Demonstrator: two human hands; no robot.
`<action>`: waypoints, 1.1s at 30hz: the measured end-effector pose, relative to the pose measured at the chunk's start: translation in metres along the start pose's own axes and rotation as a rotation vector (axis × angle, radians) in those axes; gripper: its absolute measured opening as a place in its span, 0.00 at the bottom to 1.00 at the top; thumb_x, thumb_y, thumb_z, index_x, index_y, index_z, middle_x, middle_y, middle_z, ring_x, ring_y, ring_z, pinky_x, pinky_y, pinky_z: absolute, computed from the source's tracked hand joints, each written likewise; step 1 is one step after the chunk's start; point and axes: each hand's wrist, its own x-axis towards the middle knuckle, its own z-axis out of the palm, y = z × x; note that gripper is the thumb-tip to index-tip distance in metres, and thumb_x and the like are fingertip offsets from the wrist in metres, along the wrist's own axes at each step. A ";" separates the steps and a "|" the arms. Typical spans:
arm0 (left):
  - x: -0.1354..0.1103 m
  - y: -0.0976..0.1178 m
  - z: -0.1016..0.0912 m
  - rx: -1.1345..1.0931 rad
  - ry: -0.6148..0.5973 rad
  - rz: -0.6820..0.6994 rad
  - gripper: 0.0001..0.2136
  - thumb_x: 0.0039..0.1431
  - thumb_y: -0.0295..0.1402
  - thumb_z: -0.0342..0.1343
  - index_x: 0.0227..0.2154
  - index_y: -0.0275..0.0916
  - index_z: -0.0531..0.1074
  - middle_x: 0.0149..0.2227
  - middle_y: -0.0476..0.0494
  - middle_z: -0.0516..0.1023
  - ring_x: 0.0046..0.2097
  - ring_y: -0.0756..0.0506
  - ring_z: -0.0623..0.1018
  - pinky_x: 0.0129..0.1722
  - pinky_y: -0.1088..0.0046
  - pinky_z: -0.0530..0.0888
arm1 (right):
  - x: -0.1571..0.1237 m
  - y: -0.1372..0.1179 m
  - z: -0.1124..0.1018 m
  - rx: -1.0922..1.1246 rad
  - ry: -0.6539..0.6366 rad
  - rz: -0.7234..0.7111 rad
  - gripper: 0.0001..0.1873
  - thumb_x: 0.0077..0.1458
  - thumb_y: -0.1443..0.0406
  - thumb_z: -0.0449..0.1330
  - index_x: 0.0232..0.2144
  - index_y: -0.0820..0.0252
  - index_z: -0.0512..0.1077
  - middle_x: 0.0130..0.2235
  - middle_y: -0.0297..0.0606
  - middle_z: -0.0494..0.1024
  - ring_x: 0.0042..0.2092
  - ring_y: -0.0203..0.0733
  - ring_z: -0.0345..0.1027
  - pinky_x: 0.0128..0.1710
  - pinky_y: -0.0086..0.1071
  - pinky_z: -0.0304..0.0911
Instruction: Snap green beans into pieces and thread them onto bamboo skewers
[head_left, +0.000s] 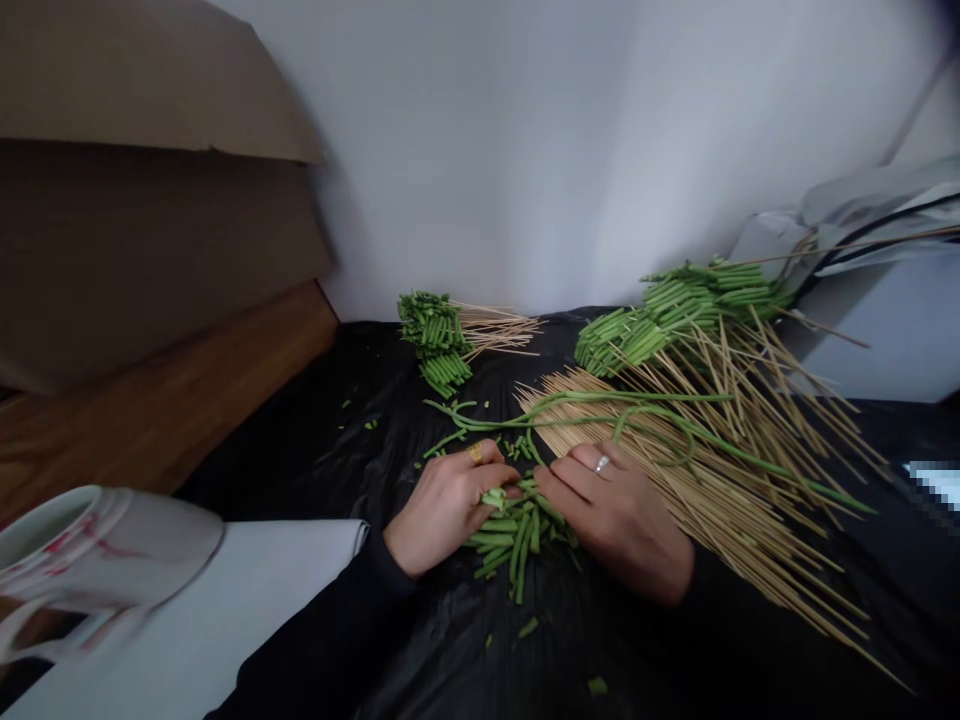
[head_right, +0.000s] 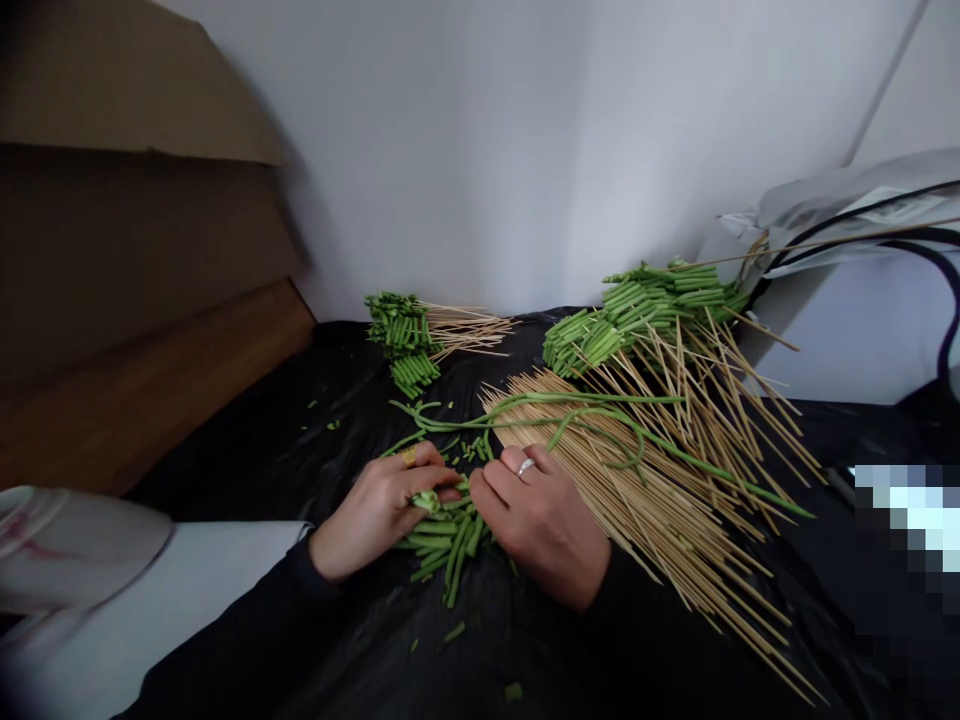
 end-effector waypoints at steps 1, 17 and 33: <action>0.000 0.001 0.000 -0.004 0.009 0.003 0.11 0.64 0.32 0.50 0.39 0.38 0.77 0.36 0.41 0.74 0.37 0.46 0.74 0.36 0.73 0.69 | 0.000 0.000 0.000 0.011 0.005 0.007 0.13 0.62 0.70 0.50 0.42 0.63 0.73 0.31 0.41 0.73 0.36 0.47 0.64 0.35 0.41 0.58; 0.007 0.014 0.005 -0.563 0.333 -0.261 0.06 0.51 0.34 0.63 0.25 0.37 0.76 0.28 0.47 0.74 0.30 0.48 0.73 0.32 0.73 0.70 | 0.000 -0.023 0.011 0.527 0.207 0.470 0.05 0.63 0.65 0.53 0.36 0.58 0.68 0.31 0.34 0.75 0.32 0.38 0.68 0.33 0.32 0.59; 0.005 0.007 0.010 -0.362 0.269 -0.226 0.08 0.52 0.33 0.64 0.36 0.38 0.77 0.33 0.45 0.79 0.36 0.46 0.77 0.39 0.72 0.72 | 0.000 -0.006 0.006 0.150 0.080 0.280 0.10 0.64 0.67 0.51 0.43 0.60 0.71 0.37 0.41 0.74 0.37 0.43 0.66 0.36 0.35 0.58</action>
